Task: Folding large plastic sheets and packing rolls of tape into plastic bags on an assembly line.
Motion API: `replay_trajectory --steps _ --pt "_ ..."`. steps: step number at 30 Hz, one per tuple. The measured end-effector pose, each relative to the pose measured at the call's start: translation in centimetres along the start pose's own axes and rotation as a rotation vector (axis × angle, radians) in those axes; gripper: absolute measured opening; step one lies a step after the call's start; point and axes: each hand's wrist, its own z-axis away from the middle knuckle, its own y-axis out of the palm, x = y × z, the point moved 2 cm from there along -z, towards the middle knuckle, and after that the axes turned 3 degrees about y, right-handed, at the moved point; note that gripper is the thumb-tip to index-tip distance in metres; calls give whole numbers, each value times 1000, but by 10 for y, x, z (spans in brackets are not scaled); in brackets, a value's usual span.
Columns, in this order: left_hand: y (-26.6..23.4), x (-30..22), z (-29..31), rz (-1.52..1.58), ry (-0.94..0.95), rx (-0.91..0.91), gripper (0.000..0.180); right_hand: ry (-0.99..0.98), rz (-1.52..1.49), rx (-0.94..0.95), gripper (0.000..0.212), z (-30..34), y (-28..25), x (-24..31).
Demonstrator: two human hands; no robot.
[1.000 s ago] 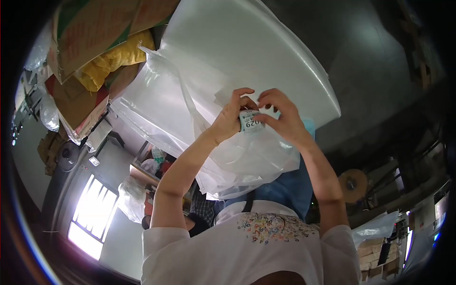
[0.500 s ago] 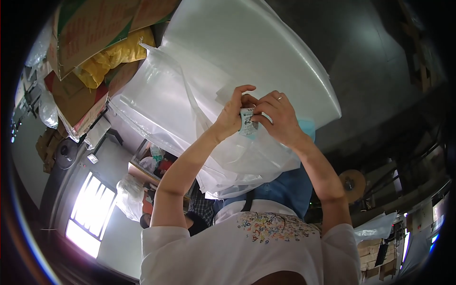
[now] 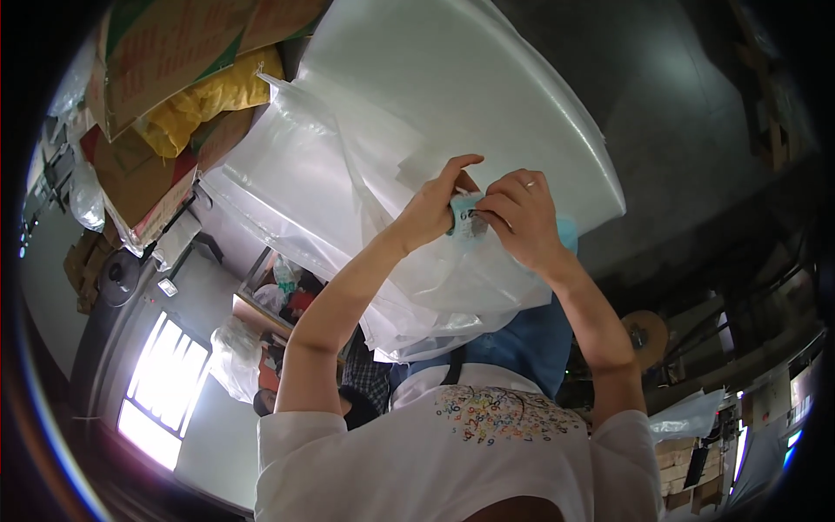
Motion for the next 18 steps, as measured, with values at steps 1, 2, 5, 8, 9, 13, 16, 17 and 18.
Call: replay_trajectory --steps 1,2,5,8,9,13,16,17,18 --pt "-2 7 -1 -77 -19 -30 53 -4 -4 2 16 0 -4 3" --pt "-5 12 0 -79 -22 -35 53 0 1 -77 14 -1 -13 7" --pt "-7 25 11 -1072 388 -133 36 183 -139 -294 11 -9 -38 4" --pt "4 38 27 -1141 271 173 25 550 -360 -346 8 -21 -27 -24" --pt "5 33 32 -1033 184 265 23 731 -440 -254 8 -24 -14 -39" --pt "15 34 43 -916 102 352 19 803 -305 196 16 -32 60 -58" --pt "16 27 50 -964 28 442 18 740 -150 5 13 -44 100 -44" --pt "16 26 50 -966 28 442 18 739 -152 3 13 -45 111 -47" --pt "16 25 51 -979 9 477 19 688 -49 -64 14 -48 119 -51"
